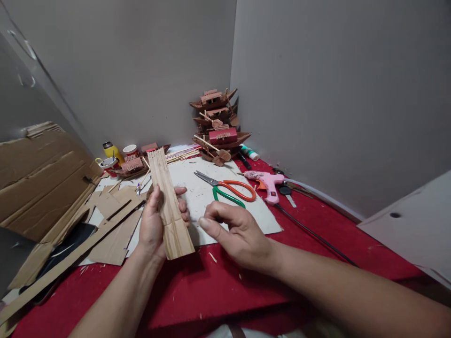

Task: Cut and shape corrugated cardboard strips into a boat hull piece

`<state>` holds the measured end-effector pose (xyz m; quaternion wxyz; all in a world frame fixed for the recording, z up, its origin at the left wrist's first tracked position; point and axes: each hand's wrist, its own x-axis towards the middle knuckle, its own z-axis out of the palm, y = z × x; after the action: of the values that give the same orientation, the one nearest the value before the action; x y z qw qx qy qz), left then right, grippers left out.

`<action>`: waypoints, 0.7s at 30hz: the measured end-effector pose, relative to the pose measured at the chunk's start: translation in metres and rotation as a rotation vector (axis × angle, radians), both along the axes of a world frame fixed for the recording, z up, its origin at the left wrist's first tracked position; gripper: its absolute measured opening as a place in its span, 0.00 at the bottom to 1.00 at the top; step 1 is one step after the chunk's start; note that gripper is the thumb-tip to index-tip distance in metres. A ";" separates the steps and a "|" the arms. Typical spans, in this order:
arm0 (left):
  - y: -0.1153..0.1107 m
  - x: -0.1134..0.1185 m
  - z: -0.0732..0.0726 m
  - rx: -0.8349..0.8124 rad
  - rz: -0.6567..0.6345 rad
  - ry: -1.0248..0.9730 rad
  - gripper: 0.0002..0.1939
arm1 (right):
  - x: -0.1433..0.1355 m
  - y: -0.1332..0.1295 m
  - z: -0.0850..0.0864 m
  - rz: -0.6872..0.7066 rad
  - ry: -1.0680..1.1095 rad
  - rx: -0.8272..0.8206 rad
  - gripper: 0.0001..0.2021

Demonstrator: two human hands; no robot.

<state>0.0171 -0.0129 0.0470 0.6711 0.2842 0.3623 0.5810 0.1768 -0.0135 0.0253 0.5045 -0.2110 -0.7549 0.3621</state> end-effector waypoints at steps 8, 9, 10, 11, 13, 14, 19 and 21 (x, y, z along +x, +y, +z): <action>0.001 0.000 -0.001 0.050 0.023 -0.004 0.19 | -0.002 0.006 -0.011 0.180 -0.238 -0.091 0.18; 0.001 0.000 -0.001 0.064 0.033 0.001 0.19 | -0.003 0.005 -0.013 0.202 -0.286 -0.104 0.17; 0.001 0.001 -0.001 0.079 0.044 0.012 0.19 | -0.005 0.004 -0.014 0.213 -0.318 -0.115 0.16; 0.001 0.001 -0.001 0.094 0.053 0.023 0.19 | -0.006 0.003 -0.014 0.213 -0.331 -0.128 0.15; 0.000 0.002 -0.003 0.121 0.056 0.039 0.20 | -0.009 0.002 -0.014 0.195 -0.297 -0.188 0.14; -0.001 0.002 -0.004 0.133 0.059 0.053 0.20 | -0.010 0.001 -0.013 0.184 -0.262 -0.241 0.14; 0.000 0.004 -0.011 0.107 0.076 0.254 0.16 | -0.011 0.007 -0.012 0.148 -0.099 -0.454 0.15; 0.001 0.005 -0.014 0.102 0.070 0.294 0.15 | -0.010 0.010 -0.013 0.149 -0.087 -0.488 0.16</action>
<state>0.0219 -0.0121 0.0335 0.5747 0.3873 0.4363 0.5739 0.1670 -0.0033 0.0119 0.3775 -0.2855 -0.6799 0.5602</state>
